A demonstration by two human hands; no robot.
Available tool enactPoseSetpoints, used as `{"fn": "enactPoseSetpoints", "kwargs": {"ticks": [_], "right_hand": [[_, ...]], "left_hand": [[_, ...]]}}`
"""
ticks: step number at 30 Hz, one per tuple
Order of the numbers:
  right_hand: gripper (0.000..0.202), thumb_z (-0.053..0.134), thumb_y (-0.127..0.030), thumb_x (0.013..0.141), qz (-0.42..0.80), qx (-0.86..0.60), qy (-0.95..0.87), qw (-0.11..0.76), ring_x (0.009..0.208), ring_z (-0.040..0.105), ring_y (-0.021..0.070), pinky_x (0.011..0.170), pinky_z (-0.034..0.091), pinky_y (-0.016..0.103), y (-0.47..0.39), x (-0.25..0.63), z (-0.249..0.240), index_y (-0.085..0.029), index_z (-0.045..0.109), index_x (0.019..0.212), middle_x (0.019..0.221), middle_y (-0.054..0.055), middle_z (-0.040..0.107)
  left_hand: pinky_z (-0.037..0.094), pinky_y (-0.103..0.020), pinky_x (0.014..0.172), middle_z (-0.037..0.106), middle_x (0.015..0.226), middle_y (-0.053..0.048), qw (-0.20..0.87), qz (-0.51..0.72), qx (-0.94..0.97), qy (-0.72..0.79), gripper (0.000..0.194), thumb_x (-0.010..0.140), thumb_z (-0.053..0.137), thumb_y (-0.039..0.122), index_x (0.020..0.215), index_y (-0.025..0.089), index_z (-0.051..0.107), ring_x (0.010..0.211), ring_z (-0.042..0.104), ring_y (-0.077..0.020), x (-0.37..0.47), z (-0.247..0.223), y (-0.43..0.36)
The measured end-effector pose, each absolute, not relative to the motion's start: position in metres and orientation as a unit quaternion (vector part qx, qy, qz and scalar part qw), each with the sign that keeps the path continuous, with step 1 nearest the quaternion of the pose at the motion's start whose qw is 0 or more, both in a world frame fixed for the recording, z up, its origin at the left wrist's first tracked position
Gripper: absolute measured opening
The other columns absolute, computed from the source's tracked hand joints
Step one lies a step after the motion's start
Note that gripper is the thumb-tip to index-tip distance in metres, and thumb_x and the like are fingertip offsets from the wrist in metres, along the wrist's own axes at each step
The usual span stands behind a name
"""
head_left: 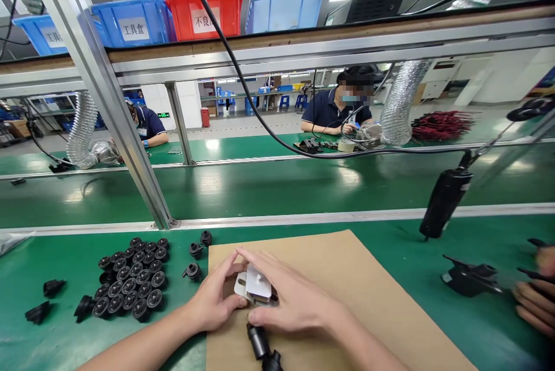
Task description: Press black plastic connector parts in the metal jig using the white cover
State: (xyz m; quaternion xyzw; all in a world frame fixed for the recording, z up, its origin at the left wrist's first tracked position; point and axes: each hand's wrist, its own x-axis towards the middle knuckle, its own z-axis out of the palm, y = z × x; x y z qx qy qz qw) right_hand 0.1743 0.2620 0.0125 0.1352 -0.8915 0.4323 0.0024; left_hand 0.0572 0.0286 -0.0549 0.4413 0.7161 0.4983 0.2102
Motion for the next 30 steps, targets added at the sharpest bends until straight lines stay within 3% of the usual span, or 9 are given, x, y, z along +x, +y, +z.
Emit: {"fn": "enactPoseSetpoints", "kwargs": {"ticks": [3,7,11,15,18,21,24,27,30], "right_hand": [[0.107,0.088,-0.026,0.081,0.461,0.140,-0.876,-0.007,0.144,0.049,0.0340,0.121,0.042,0.050,0.263,0.175,0.011,-0.040,0.029,0.169,0.161,0.006,0.048],[0.118,0.101,-0.044,0.072,0.419,0.129,-0.899,0.025,0.142,0.047,0.0403,0.121,0.039,0.057,0.265,0.175,0.012,-0.037,0.034,0.168,0.155,0.009,0.054],[0.109,0.092,-0.022,0.076,0.498,0.170,-0.850,-0.013,0.139,0.052,0.0321,0.116,0.046,0.045,0.269,0.175,0.013,-0.041,0.034,0.167,0.156,0.005,0.052],[0.073,0.086,-0.019,0.080,0.426,0.055,-0.898,0.095,0.121,0.061,0.0312,0.103,0.051,0.045,0.241,0.171,0.006,-0.032,0.057,0.146,0.132,0.005,0.065],[0.044,0.075,-0.021,0.089,0.344,-0.031,-0.924,0.165,0.107,0.064,0.0339,0.093,0.053,0.049,0.218,0.165,-0.001,-0.021,0.063,0.131,0.118,0.011,0.067],[0.072,0.082,-0.033,0.087,0.349,0.034,-0.926,0.141,0.124,0.060,0.0392,0.106,0.050,0.056,0.226,0.163,-0.006,-0.021,0.051,0.152,0.138,0.016,0.062],[0.102,0.087,-0.031,0.078,0.470,0.130,-0.869,0.080,0.145,0.046,0.0369,0.120,0.042,0.052,0.255,0.166,-0.008,-0.028,0.035,0.165,0.161,0.012,0.046],[0.093,0.078,-0.020,0.079,0.566,0.149,-0.809,0.049,0.144,0.048,0.0317,0.119,0.042,0.048,0.271,0.169,-0.010,-0.028,0.039,0.163,0.159,0.010,0.047],[0.076,0.080,-0.015,0.076,0.536,0.113,-0.834,0.070,0.130,0.056,0.0302,0.109,0.047,0.045,0.258,0.170,-0.009,-0.030,0.054,0.146,0.140,0.006,0.060]], "left_hand": [[0.036,-0.061,0.128,0.059,0.157,-0.010,0.217,0.502,0.454,0.703,0.103,0.087,0.073,0.014,0.171,0.038,0.017,0.147,0.054,-0.0330,0.056,-0.058,0.028],[0.039,-0.060,0.127,0.059,0.157,-0.012,0.221,0.525,0.457,0.683,0.101,0.089,0.073,0.017,0.171,0.035,0.017,0.147,0.054,-0.0338,0.056,-0.055,0.029],[0.041,-0.056,0.126,0.057,0.159,-0.012,0.254,0.523,0.456,0.674,0.098,0.091,0.072,0.017,0.171,0.033,0.019,0.149,0.052,-0.0334,0.059,-0.042,0.031],[0.041,-0.055,0.125,0.066,0.149,-0.011,0.203,0.512,0.404,0.730,0.097,0.086,0.076,0.017,0.168,0.034,0.026,0.139,0.061,-0.0321,0.068,-0.033,0.035],[0.041,-0.056,0.123,0.069,0.144,-0.012,0.138,0.496,0.345,0.785,0.089,0.087,0.075,0.017,0.165,0.030,0.034,0.134,0.064,-0.0329,0.070,-0.033,0.036],[0.040,-0.055,0.125,0.065,0.150,-0.012,0.153,0.500,0.375,0.766,0.088,0.089,0.069,0.013,0.166,0.030,0.032,0.138,0.061,-0.0312,0.063,-0.034,0.033],[0.040,-0.053,0.127,0.059,0.157,-0.011,0.214,0.511,0.419,0.719,0.097,0.087,0.066,0.009,0.170,0.033,0.022,0.144,0.057,-0.0292,0.053,-0.034,0.030],[0.039,-0.054,0.127,0.058,0.158,-0.011,0.257,0.514,0.447,0.686,0.101,0.087,0.067,0.010,0.171,0.033,0.017,0.147,0.055,-0.0290,0.049,-0.031,0.030],[0.043,-0.051,0.124,0.060,0.156,-0.010,0.254,0.529,0.424,0.689,0.104,0.084,0.069,0.008,0.170,0.034,0.019,0.141,0.060,-0.0286,0.055,-0.029,0.032]]}}
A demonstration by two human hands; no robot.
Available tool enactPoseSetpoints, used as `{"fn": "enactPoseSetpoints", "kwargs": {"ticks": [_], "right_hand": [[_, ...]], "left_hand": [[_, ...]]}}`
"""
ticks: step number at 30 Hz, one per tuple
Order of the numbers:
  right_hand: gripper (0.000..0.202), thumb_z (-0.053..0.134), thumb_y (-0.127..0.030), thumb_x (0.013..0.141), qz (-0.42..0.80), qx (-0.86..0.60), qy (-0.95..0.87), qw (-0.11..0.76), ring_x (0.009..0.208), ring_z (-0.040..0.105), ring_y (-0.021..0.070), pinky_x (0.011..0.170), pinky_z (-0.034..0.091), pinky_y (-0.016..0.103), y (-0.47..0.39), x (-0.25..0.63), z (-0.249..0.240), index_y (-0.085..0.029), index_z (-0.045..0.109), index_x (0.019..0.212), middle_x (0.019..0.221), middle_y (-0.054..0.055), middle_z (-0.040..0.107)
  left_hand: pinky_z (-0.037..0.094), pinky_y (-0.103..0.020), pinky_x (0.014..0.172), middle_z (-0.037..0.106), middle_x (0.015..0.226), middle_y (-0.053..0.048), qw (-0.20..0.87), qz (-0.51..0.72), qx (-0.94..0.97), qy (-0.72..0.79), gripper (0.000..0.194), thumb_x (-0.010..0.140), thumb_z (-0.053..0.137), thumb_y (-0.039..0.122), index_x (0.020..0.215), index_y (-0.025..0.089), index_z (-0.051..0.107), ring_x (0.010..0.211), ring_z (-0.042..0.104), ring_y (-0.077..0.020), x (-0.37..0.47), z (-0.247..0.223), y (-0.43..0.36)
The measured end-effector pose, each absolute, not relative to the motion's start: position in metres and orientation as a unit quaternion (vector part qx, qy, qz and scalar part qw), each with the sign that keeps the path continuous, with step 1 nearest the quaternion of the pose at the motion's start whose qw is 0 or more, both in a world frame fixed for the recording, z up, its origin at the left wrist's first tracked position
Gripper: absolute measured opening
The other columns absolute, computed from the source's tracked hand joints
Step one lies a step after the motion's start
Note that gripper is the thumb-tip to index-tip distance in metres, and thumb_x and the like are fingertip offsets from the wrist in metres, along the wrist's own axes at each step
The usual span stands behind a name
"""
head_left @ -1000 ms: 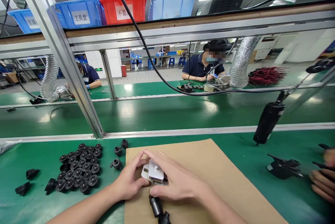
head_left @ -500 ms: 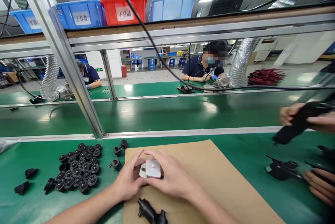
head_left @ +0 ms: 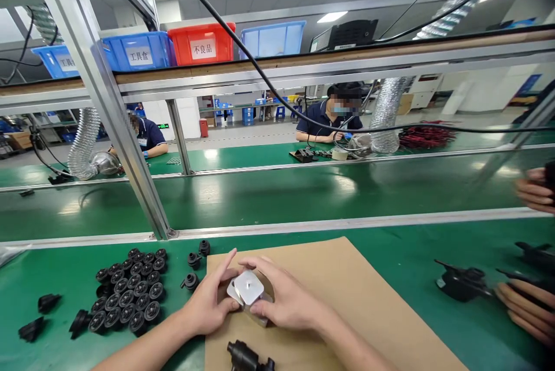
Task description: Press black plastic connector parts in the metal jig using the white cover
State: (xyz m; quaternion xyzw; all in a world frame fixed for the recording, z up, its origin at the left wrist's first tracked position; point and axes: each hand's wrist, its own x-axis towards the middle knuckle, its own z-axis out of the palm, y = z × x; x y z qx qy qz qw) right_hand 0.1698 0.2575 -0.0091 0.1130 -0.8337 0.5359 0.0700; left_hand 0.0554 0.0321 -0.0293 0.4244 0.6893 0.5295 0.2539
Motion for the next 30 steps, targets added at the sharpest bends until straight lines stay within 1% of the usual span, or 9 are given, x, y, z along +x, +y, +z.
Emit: {"fn": "enactPoseSetpoints", "kwargs": {"ticks": [2,4,7,12,15,18,24,28,30], "right_hand": [[0.057,0.080,-0.012,0.076,0.497,0.064,-0.858,0.112,0.115,0.060,0.0292,0.097,0.050,0.043,0.237,0.170,-0.009,-0.028,0.059,0.126,0.125,0.004,0.063],[0.044,0.076,-0.008,0.077,0.465,0.005,-0.869,0.168,0.105,0.060,0.0287,0.090,0.049,0.043,0.217,0.169,-0.009,-0.025,0.055,0.112,0.115,0.005,0.062],[0.043,0.075,-0.010,0.079,0.419,-0.019,-0.882,0.214,0.104,0.059,0.0298,0.091,0.047,0.045,0.209,0.167,-0.006,-0.023,0.054,0.114,0.113,0.006,0.061],[0.062,0.086,-0.020,0.074,0.490,0.123,-0.859,0.077,0.109,0.062,0.0279,0.093,0.050,0.039,0.255,0.169,0.005,-0.030,0.064,0.131,0.120,0.003,0.064],[0.078,0.079,-0.018,0.075,0.591,0.175,-0.787,0.013,0.129,0.056,0.0301,0.109,0.047,0.043,0.273,0.168,0.004,-0.029,0.058,0.149,0.144,0.007,0.058],[0.076,0.071,-0.013,0.075,0.581,0.200,-0.789,-0.001,0.132,0.053,0.0315,0.114,0.043,0.048,0.269,0.166,0.006,-0.029,0.059,0.149,0.142,0.007,0.060],[0.061,0.072,-0.005,0.075,0.485,0.106,-0.864,0.085,0.115,0.053,0.0302,0.097,0.046,0.042,0.240,0.171,0.003,-0.031,0.062,0.129,0.121,0.002,0.065],[0.053,0.072,-0.007,0.081,0.418,0.000,-0.885,0.204,0.114,0.053,0.0339,0.099,0.044,0.049,0.214,0.169,-0.012,-0.026,0.057,0.129,0.124,0.009,0.062],[0.048,0.074,-0.012,0.085,0.401,-0.003,-0.890,0.218,0.113,0.054,0.0341,0.098,0.045,0.048,0.213,0.167,-0.010,-0.025,0.058,0.128,0.123,0.010,0.062]], "left_hand": [[0.047,-0.049,0.119,0.065,0.150,-0.009,0.214,0.533,0.390,0.720,0.103,0.083,0.071,0.008,0.169,0.035,0.021,0.134,0.065,-0.0282,0.063,-0.029,0.034],[0.048,-0.048,0.116,0.069,0.144,-0.007,0.165,0.515,0.366,0.757,0.100,0.085,0.071,0.010,0.168,0.035,0.023,0.127,0.068,-0.0278,0.069,-0.030,0.034],[0.046,-0.048,0.118,0.066,0.148,-0.007,0.144,0.492,0.370,0.775,0.094,0.089,0.067,0.010,0.168,0.035,0.023,0.131,0.065,-0.0281,0.067,-0.030,0.032],[0.040,-0.048,0.125,0.056,0.161,-0.009,0.241,0.502,0.457,0.693,0.098,0.093,0.066,0.014,0.172,0.034,0.011,0.143,0.057,-0.0273,0.046,-0.026,0.028],[0.045,-0.048,0.121,0.054,0.162,-0.010,0.295,0.495,0.469,0.669,0.097,0.097,0.066,0.018,0.172,0.035,0.007,0.136,0.062,-0.0261,0.038,-0.022,0.026],[0.048,-0.048,0.118,0.056,0.161,-0.011,0.301,0.499,0.462,0.668,0.096,0.097,0.067,0.021,0.172,0.034,0.009,0.129,0.066,-0.0263,0.039,-0.022,0.026],[0.047,-0.046,0.119,0.062,0.156,-0.008,0.214,0.504,0.432,0.717,0.107,0.087,0.072,0.011,0.172,0.036,0.012,0.132,0.066,-0.0281,0.061,-0.024,0.033],[0.046,-0.049,0.119,0.066,0.150,-0.005,0.130,0.476,0.383,0.781,0.101,0.090,0.068,0.014,0.171,0.038,0.013,0.131,0.065,-0.0288,0.065,-0.029,0.035],[0.043,-0.050,0.122,0.063,0.153,-0.006,0.129,0.469,0.389,0.782,0.096,0.093,0.066,0.015,0.171,0.038,0.015,0.136,0.061,-0.0291,0.060,-0.031,0.032]]}}
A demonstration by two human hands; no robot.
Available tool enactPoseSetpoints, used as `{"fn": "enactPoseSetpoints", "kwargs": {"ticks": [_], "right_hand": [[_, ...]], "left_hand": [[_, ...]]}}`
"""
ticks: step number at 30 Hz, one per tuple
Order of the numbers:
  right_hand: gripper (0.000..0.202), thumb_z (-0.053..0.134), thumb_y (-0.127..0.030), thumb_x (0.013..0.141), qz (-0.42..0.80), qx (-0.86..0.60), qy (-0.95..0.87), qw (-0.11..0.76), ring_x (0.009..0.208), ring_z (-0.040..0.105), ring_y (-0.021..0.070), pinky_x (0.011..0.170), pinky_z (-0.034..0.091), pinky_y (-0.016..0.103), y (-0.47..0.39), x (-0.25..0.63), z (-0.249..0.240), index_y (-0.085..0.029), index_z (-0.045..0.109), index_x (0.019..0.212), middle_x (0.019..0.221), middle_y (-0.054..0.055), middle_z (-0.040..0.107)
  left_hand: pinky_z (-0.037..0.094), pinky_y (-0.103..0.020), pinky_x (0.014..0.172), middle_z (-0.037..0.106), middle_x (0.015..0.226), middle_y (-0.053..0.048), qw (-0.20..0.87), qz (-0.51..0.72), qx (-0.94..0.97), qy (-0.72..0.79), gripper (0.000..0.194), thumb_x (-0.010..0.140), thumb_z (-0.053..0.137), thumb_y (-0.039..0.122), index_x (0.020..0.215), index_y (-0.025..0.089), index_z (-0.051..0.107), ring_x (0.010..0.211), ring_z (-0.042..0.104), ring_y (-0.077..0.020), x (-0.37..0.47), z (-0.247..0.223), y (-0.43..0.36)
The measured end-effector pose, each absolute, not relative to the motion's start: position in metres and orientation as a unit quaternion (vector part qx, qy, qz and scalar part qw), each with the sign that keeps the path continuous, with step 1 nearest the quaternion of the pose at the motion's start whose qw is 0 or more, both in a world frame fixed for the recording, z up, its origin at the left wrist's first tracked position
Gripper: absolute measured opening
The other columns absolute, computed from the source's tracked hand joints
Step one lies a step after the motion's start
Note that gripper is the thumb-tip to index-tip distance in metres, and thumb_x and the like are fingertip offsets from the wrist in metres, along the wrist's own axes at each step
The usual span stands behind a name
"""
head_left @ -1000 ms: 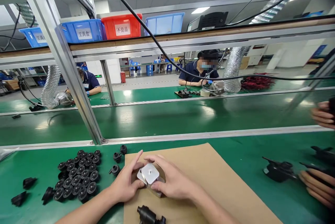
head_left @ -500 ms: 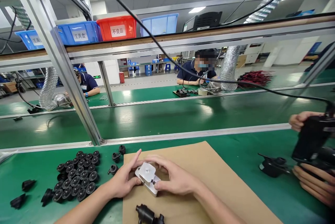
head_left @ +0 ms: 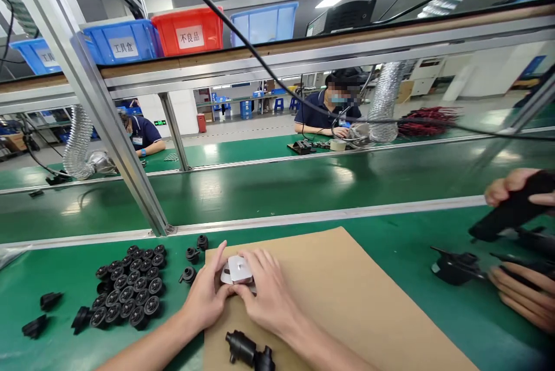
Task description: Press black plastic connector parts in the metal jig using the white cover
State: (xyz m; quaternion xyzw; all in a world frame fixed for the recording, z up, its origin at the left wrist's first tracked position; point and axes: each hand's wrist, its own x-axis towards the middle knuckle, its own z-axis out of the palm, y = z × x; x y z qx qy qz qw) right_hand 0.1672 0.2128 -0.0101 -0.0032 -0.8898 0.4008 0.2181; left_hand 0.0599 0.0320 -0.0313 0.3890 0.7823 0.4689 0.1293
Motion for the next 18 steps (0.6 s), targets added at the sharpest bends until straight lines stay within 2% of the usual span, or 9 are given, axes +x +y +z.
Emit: {"fn": "enactPoseSetpoints", "kwargs": {"ticks": [2,5,8,11,14,18], "right_hand": [[0.048,0.081,-0.018,0.084,0.408,0.041,-0.894,0.182,0.108,0.058,0.0314,0.094,0.048,0.044,0.225,0.167,-0.001,-0.027,0.063,0.128,0.120,0.007,0.064],[0.065,0.090,-0.017,0.074,0.467,0.123,-0.872,0.076,0.099,0.062,0.0258,0.086,0.049,0.035,0.258,0.170,0.014,-0.032,0.068,0.133,0.116,0.001,0.069],[0.069,0.094,-0.019,0.070,0.549,0.146,-0.823,0.012,0.102,0.062,0.0254,0.088,0.049,0.034,0.279,0.171,0.016,-0.032,0.072,0.134,0.115,0.000,0.071],[0.075,0.095,-0.032,0.074,0.576,0.190,-0.795,-0.018,0.109,0.060,0.0277,0.096,0.049,0.038,0.278,0.168,0.010,-0.030,0.067,0.143,0.122,0.004,0.068],[0.074,0.090,-0.033,0.079,0.560,0.232,-0.795,-0.032,0.117,0.055,0.0301,0.103,0.047,0.043,0.266,0.169,0.009,-0.032,0.063,0.148,0.126,0.004,0.068],[0.067,0.089,-0.017,0.077,0.508,0.186,-0.841,-0.012,0.111,0.050,0.0302,0.094,0.045,0.040,0.256,0.175,0.015,-0.037,0.068,0.137,0.115,-0.001,0.072]], "left_hand": [[0.040,-0.051,0.125,0.058,0.159,-0.007,0.156,0.469,0.415,0.764,0.095,0.095,0.062,0.014,0.172,0.037,0.011,0.141,0.058,-0.0284,0.053,-0.032,0.028],[0.035,-0.052,0.128,0.050,0.165,-0.008,0.217,0.453,0.475,0.722,0.100,0.097,0.061,0.015,0.172,0.037,-0.003,0.146,0.052,-0.0283,0.047,-0.027,0.024],[0.032,-0.054,0.130,0.046,0.168,-0.010,0.263,0.412,0.522,0.699,0.120,0.093,0.077,0.023,0.169,0.038,-0.014,0.151,0.047,-0.0317,0.048,-0.023,0.022],[0.038,-0.054,0.126,0.043,0.168,-0.015,0.274,0.401,0.509,0.711,0.140,0.081,0.092,0.035,0.169,0.034,-0.016,0.147,0.049,-0.0369,0.052,-0.027,0.022],[0.046,-0.051,0.118,0.054,0.156,-0.016,0.265,0.410,0.476,0.732,0.139,0.080,0.092,0.038,0.170,0.030,-0.014,0.133,0.058,-0.0356,0.055,-0.035,0.024],[0.045,-0.052,0.111,0.067,0.138,-0.010,0.214,0.391,0.446,0.776,0.141,0.075,0.095,0.032,0.171,0.033,-0.009,0.116,0.060,-0.0342,0.064,-0.035,0.027]]}}
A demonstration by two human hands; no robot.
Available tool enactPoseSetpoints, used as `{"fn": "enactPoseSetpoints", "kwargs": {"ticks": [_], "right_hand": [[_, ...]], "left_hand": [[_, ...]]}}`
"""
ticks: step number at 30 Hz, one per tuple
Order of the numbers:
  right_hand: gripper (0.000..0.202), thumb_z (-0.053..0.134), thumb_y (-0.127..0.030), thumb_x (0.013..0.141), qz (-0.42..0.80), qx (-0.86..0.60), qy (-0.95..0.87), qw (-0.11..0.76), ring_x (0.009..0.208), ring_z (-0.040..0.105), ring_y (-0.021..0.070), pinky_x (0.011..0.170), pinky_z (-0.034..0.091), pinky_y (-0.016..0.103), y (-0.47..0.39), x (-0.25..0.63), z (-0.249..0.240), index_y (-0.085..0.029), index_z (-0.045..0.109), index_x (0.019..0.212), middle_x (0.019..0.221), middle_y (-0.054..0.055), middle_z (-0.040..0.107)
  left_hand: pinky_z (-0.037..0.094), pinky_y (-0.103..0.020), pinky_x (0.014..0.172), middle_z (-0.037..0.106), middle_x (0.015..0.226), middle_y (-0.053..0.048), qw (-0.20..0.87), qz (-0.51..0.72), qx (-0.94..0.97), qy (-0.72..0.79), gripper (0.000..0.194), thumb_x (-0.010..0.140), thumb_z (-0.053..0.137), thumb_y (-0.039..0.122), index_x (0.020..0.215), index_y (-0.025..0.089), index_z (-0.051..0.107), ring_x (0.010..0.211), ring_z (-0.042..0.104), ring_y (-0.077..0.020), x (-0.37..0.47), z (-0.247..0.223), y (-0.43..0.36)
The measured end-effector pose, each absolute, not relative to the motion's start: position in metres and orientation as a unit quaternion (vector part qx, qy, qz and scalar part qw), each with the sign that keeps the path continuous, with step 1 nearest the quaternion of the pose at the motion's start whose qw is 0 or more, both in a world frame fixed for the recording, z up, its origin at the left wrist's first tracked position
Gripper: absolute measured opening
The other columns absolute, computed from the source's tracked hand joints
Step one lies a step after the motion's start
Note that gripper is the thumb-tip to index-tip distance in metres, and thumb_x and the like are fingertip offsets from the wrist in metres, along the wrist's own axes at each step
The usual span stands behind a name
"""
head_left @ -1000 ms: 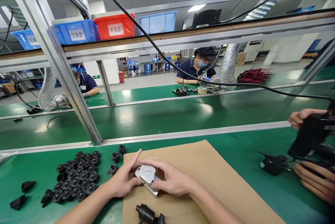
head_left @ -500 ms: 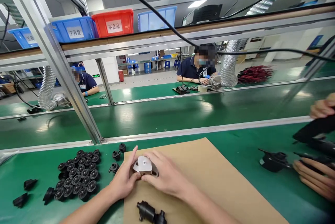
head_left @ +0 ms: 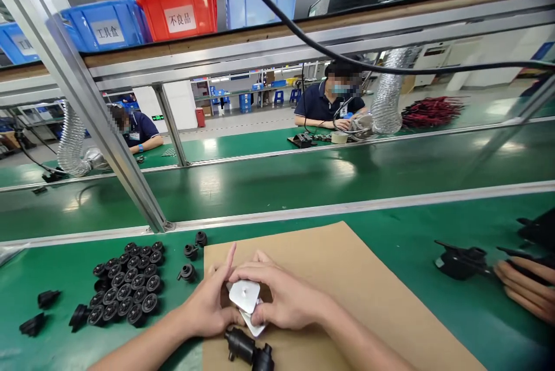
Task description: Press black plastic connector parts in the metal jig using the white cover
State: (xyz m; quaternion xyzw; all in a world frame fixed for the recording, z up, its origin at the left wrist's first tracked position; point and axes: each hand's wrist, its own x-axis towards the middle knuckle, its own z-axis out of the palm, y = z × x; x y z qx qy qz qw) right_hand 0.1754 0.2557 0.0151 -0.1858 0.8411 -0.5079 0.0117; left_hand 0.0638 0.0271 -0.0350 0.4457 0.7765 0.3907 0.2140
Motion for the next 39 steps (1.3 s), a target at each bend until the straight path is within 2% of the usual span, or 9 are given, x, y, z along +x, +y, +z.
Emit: {"fn": "enactPoseSetpoints", "kwargs": {"ticks": [5,9,14,20,24,29,31,35,39], "right_hand": [[0.060,0.088,-0.007,0.074,-0.469,-0.155,0.868,-0.049,0.097,0.047,0.0262,0.090,0.040,0.039,0.248,0.178,0.019,-0.036,0.069,0.123,0.112,-0.006,0.073],[0.057,0.080,-0.003,0.073,-0.446,-0.103,0.884,-0.100,0.091,0.046,0.0253,0.085,0.035,0.039,0.233,0.177,0.016,-0.035,0.067,0.119,0.109,-0.007,0.074],[0.053,0.070,-0.002,0.073,-0.437,-0.013,0.885,-0.163,0.093,0.048,0.0264,0.084,0.035,0.040,0.216,0.178,0.010,-0.033,0.067,0.116,0.109,-0.006,0.074],[0.062,0.087,-0.023,0.072,-0.655,0.017,0.746,-0.116,0.110,0.063,0.0288,0.099,0.050,0.043,0.222,0.164,-0.012,-0.030,0.071,0.131,0.120,0.004,0.068],[0.063,0.081,-0.045,0.085,-0.661,0.050,0.718,-0.212,0.116,0.064,0.0310,0.102,0.053,0.046,0.233,0.153,-0.025,-0.025,0.061,0.141,0.131,0.009,0.066],[0.048,0.071,-0.037,0.088,-0.474,0.107,0.825,-0.288,0.125,0.056,0.0348,0.108,0.048,0.054,0.254,0.145,-0.048,-0.025,0.063,0.134,0.127,0.010,0.064],[0.048,0.070,-0.032,0.086,-0.462,0.103,0.836,-0.278,0.124,0.054,0.0372,0.108,0.046,0.058,0.258,0.144,-0.056,-0.023,0.064,0.132,0.124,0.011,0.065],[0.046,0.068,-0.031,0.089,-0.428,0.073,0.856,-0.279,0.123,0.052,0.0379,0.108,0.045,0.058,0.257,0.144,-0.052,-0.024,0.064,0.134,0.128,0.012,0.061],[0.035,0.057,-0.026,0.101,-0.388,-0.013,0.881,-0.270,0.125,0.052,0.0340,0.109,0.046,0.052,0.246,0.133,-0.028,-0.022,0.061,0.136,0.132,0.013,0.059]], "left_hand": [[0.036,-0.054,0.115,0.067,0.148,-0.004,0.178,0.389,0.405,0.808,0.137,0.080,0.092,0.035,0.169,0.040,-0.012,0.122,0.060,-0.0353,0.078,-0.017,0.035],[0.039,-0.052,0.110,0.065,0.152,-0.005,0.150,0.379,0.378,0.832,0.131,0.085,0.087,0.037,0.169,0.039,-0.014,0.122,0.062,-0.0366,0.084,-0.014,0.039],[0.038,-0.047,0.108,0.066,0.150,-0.003,0.104,0.367,0.356,0.853,0.122,0.085,0.074,0.018,0.170,0.038,-0.011,0.120,0.063,-0.0335,0.085,-0.022,0.039],[0.039,-0.051,0.108,0.064,0.152,-0.008,0.086,0.389,0.363,0.842,0.119,0.090,0.080,0.032,0.171,0.037,-0.008,0.121,0.062,-0.0354,0.083,-0.031,0.034],[0.030,-0.055,0.118,0.065,0.152,-0.009,0.065,0.437,0.423,0.791,0.107,0.095,0.076,0.024,0.171,0.037,0.003,0.146,0.049,-0.0362,0.078,-0.036,0.036],[0.044,-0.044,0.105,0.076,0.133,-0.007,-0.141,0.490,0.531,0.676,0.072,0.099,0.059,0.005,0.161,0.036,0.038,0.119,0.072,-0.0259,0.077,-0.034,0.033],[0.045,-0.044,0.104,0.075,0.135,-0.010,-0.181,0.452,0.612,0.623,0.073,0.098,0.060,0.002,0.160,0.033,0.039,0.120,0.073,-0.0259,0.079,-0.031,0.029],[0.052,-0.044,0.093,0.073,0.137,-0.016,-0.049,0.377,0.702,0.603,0.083,0.095,0.072,0.017,0.165,0.030,0.028,0.117,0.075,-0.0306,0.085,-0.022,0.027],[0.053,-0.046,0.088,0.079,0.124,-0.015,0.009,0.387,0.691,0.611,0.078,0.097,0.074,0.042,0.163,0.030,0.033,0.104,0.078,-0.0342,0.088,-0.023,0.033]]}}
